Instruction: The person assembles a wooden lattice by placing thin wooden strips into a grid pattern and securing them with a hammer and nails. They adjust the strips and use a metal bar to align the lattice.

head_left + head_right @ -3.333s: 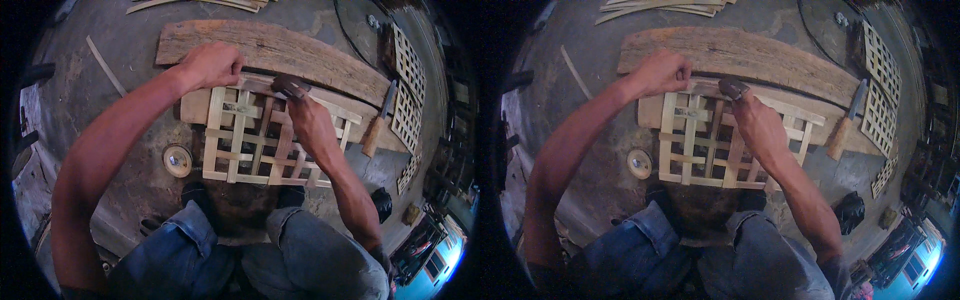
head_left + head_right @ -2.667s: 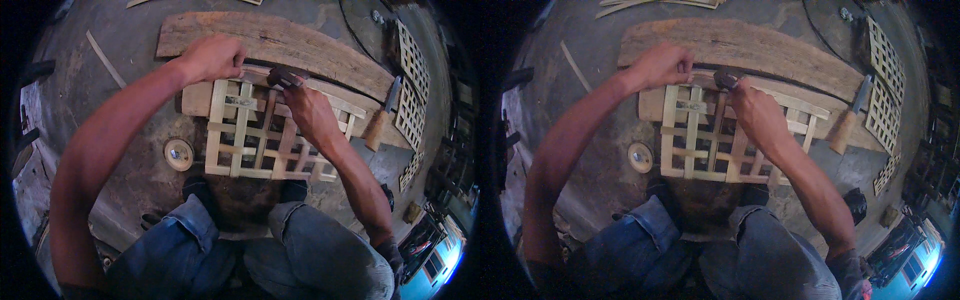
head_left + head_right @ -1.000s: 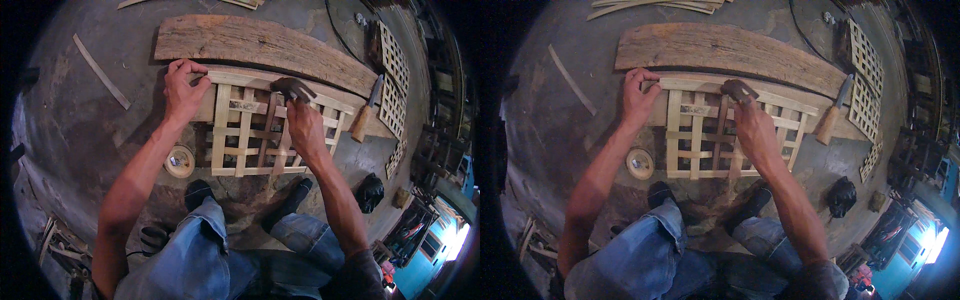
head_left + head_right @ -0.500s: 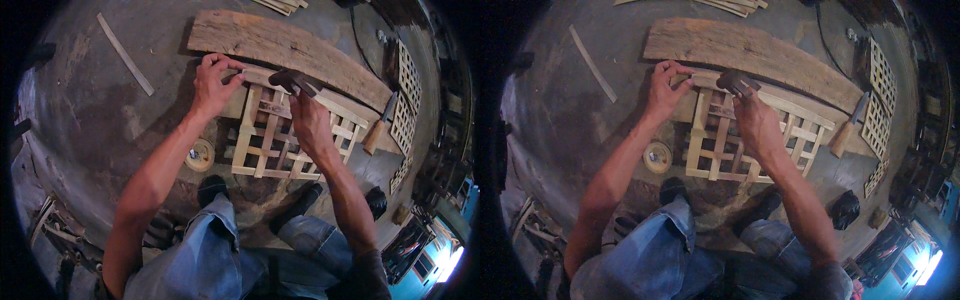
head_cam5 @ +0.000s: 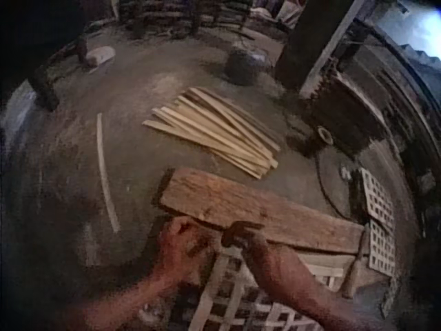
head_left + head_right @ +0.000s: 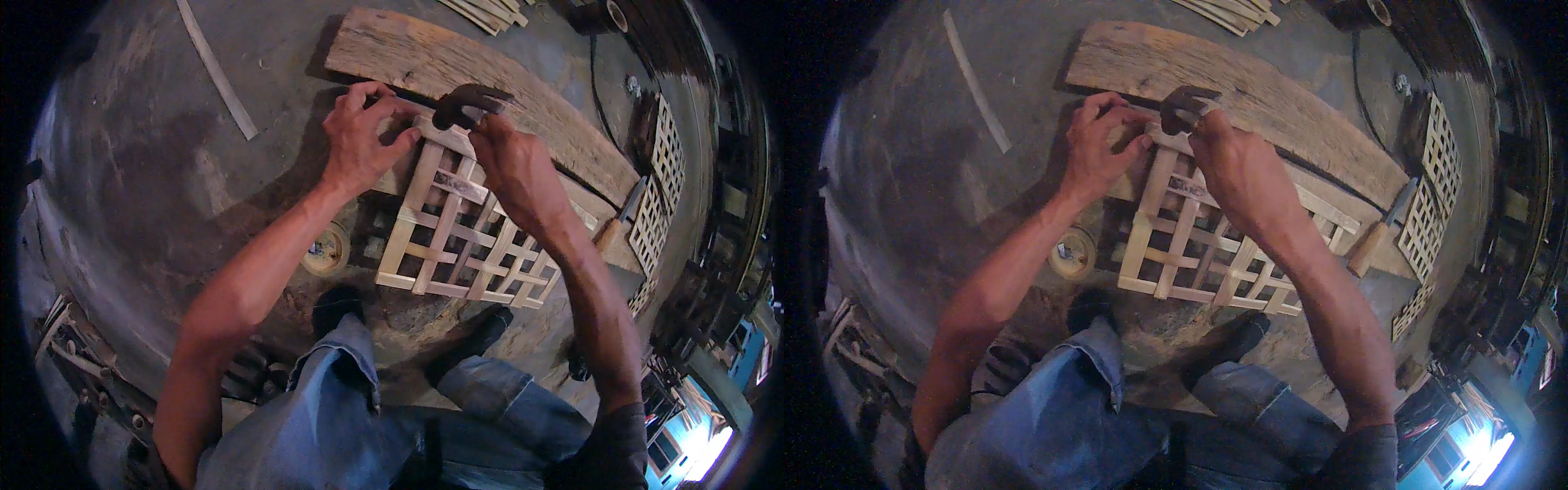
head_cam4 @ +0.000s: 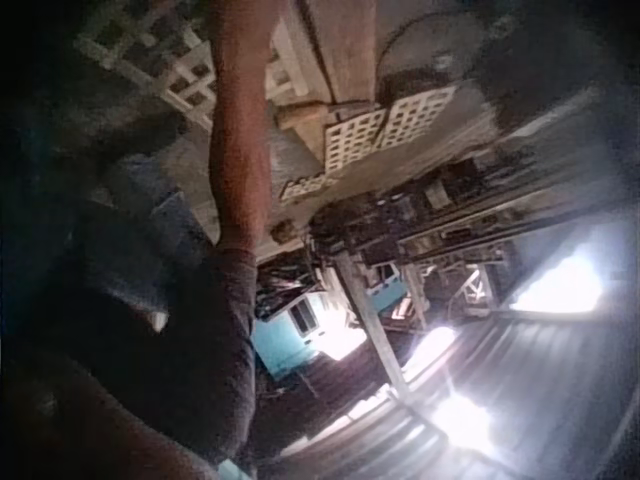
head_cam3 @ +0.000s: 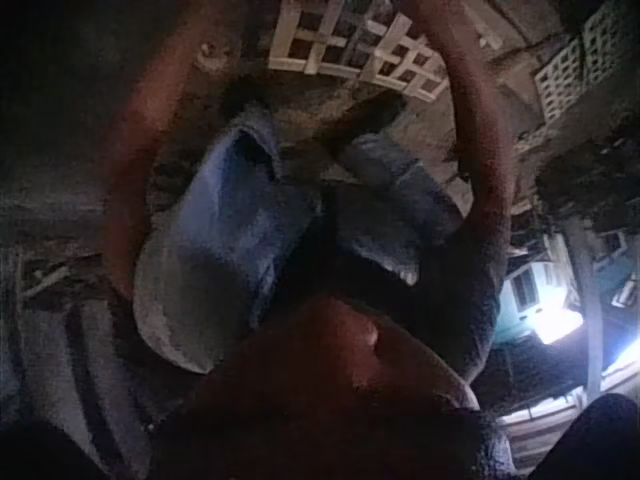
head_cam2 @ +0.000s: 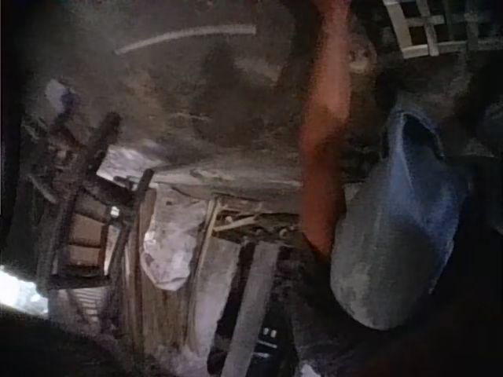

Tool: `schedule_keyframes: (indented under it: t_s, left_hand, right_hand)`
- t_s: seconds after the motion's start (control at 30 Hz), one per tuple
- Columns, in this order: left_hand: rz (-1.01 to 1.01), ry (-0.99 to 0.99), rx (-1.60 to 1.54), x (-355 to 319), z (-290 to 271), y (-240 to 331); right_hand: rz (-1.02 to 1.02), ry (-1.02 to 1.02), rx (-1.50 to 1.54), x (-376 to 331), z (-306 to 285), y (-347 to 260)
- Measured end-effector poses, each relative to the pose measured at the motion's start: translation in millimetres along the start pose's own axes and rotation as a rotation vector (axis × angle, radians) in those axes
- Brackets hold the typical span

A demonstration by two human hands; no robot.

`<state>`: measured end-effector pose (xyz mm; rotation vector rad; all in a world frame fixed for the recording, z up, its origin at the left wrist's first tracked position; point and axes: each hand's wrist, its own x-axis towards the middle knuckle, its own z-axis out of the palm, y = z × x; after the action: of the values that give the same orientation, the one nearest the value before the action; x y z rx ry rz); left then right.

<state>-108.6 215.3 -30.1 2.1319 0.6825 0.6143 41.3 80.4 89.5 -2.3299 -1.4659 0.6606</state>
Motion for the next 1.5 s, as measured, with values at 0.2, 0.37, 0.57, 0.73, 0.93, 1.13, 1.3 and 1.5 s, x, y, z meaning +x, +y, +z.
schedule_keyframes:
  t_s: [0.2, 0.37, 0.57, 0.73, 0.93, 1.13, 1.3, 1.5]
  left_hand:
    - [0.003, -0.005, 0.022, -1.4, -3.4, 3.3]
    - [-0.042, -0.052, 0.046, -0.8, -3.6, 6.2]
    - [-0.041, -0.007, 0.025, -4.8, -5.9, 4.4]
    - [-0.019, 0.002, 0.011, 0.3, -0.5, 3.7]
    - [-0.031, -0.014, 0.001, -1.8, 3.7, 1.0]
    - [0.007, 0.002, 0.052, -3.4, -1.8, -2.4]
    - [-0.001, -0.053, 0.066, -3.3, -2.9, -1.8]
    - [-0.028, -0.059, 0.071, -1.4, -4.3, 2.0]
  right_hand:
    - [0.034, -0.153, -0.083, 25.3, -33.6, -23.5]
    - [-0.093, -0.134, -0.154, 14.9, -25.6, -14.4]
    - [0.015, -0.088, -0.052, 9.5, -47.5, -35.9]
    - [0.006, -0.07, -0.13, -7.4, -2.9, 4.9]
    - [-0.09, 0.037, -0.074, -32.7, 21.4, 16.9]
    - [0.117, 0.04, 0.062, -15.4, 7.0, -7.8]
    - [0.037, 0.046, -0.03, -17.4, 10.7, 3.0]
    - [0.059, -0.024, -0.014, -19.1, 16.9, 9.6]
